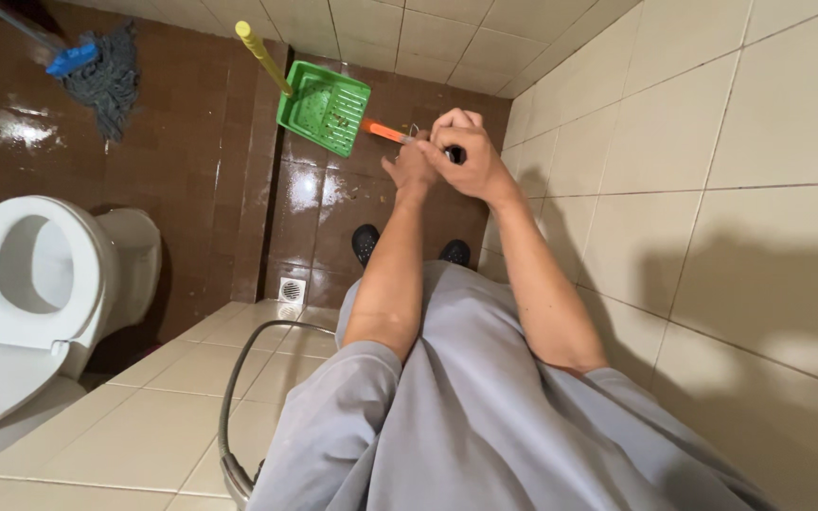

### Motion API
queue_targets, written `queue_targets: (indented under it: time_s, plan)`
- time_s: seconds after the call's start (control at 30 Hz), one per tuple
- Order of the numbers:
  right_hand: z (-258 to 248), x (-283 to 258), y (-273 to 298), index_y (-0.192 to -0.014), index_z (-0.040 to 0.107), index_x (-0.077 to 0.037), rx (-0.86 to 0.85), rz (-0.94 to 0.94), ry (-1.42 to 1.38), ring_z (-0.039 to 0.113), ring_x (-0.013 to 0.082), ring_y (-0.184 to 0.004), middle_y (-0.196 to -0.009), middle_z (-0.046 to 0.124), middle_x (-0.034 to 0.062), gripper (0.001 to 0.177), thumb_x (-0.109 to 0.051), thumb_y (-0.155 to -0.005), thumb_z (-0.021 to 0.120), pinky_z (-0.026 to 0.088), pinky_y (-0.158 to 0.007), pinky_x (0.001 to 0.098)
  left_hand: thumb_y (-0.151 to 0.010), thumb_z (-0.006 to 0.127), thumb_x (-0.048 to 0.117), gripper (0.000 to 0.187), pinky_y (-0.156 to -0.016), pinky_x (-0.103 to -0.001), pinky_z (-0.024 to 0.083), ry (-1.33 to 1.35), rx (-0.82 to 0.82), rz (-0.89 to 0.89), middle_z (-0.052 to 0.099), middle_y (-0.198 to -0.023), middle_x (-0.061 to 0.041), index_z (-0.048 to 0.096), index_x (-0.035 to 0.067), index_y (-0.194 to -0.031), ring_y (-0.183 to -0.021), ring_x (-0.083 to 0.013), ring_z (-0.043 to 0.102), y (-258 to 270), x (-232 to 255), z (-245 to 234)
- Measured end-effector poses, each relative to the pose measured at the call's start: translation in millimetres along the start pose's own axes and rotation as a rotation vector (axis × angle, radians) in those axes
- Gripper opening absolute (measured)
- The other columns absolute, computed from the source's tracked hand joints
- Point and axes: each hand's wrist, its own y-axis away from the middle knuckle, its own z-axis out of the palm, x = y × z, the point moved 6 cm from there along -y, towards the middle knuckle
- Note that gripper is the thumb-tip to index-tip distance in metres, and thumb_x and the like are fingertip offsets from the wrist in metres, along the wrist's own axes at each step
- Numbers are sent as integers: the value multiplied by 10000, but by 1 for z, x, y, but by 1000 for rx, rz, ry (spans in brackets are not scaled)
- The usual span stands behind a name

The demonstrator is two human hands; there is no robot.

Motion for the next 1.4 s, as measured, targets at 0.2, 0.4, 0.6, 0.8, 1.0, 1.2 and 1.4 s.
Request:
queue_targets:
  time_s: [0.2, 0.4, 0.6, 0.8, 1.0, 1.2, 1.4]
  plan:
    - [-38, -8, 8, -798, 653, -63, 283, 46, 59, 581, 238, -962, -949, 655, 57, 210, -90, -965, 777, 425, -940, 374, -828, 727, 278, 318, -1121, -741, 130, 7, 255, 225, 756, -967, -95, 669, 192, -1128, -1074, -346, 682, 22, 36, -18]
    - [-73, 0, 26, -840, 566, -46, 505, 75, 82, 600, 245, -951, -979, 647, 92, 264, -87, -1008, 766, 450, -926, 400, -857, 723, 296, 166, -1158, -715, 145, -127, 204, 299, 761, -876, -119, 700, 166, -958, -932, -365, 726, 41, 74, -5]
    - [-85, 8, 40, -877, 591, -46, 556, 96, 232, 601, 280, -1005, -975, 638, 98, 241, -118, -1015, 776, 434, -938, 418, -908, 683, 291, 181, -1145, -718, 170, -172, 128, 398, 762, -869, -138, 692, 146, -1016, -936, -347, 736, 50, 93, 23]
    - [-83, 17, 41, -904, 617, -42, 461, 148, 233, 581, 294, -983, -977, 628, 92, 245, -166, -1038, 780, 450, -884, 409, -919, 673, 299, 225, -1151, -716, 156, -212, 51, 347, 766, -934, -118, 690, 168, -1101, -965, -333, 729, 42, 86, 42]
    - [-73, 25, 28, -917, 631, -25, 448, 176, 164, 582, 262, -843, -964, 615, 111, 249, -189, -1013, 792, 475, -758, 391, -905, 688, 314, 243, -1152, -718, 147, -217, 67, 310, 759, -978, -105, 685, 184, -1110, -1015, -317, 715, 29, 75, 32]
    - [-53, 25, 2, -874, 612, -27, 376, 89, 130, 628, 252, -866, -968, 661, 85, 303, -198, -1017, 818, 508, -780, 388, -902, 705, 331, 269, -1182, -713, 127, -172, 56, 224, 763, -1026, -95, 698, 236, -1154, -1101, -331, 688, 22, 59, 6]
    - [-30, 14, -24, -900, 669, -55, 328, 112, 174, 626, 280, -959, -1029, 677, 102, 256, -251, -986, 810, 443, -905, 409, -795, 722, 227, 338, -1135, -718, 118, -148, 191, 226, 752, -979, -105, 701, 236, -1133, -1170, -335, 631, 2, 43, -20]
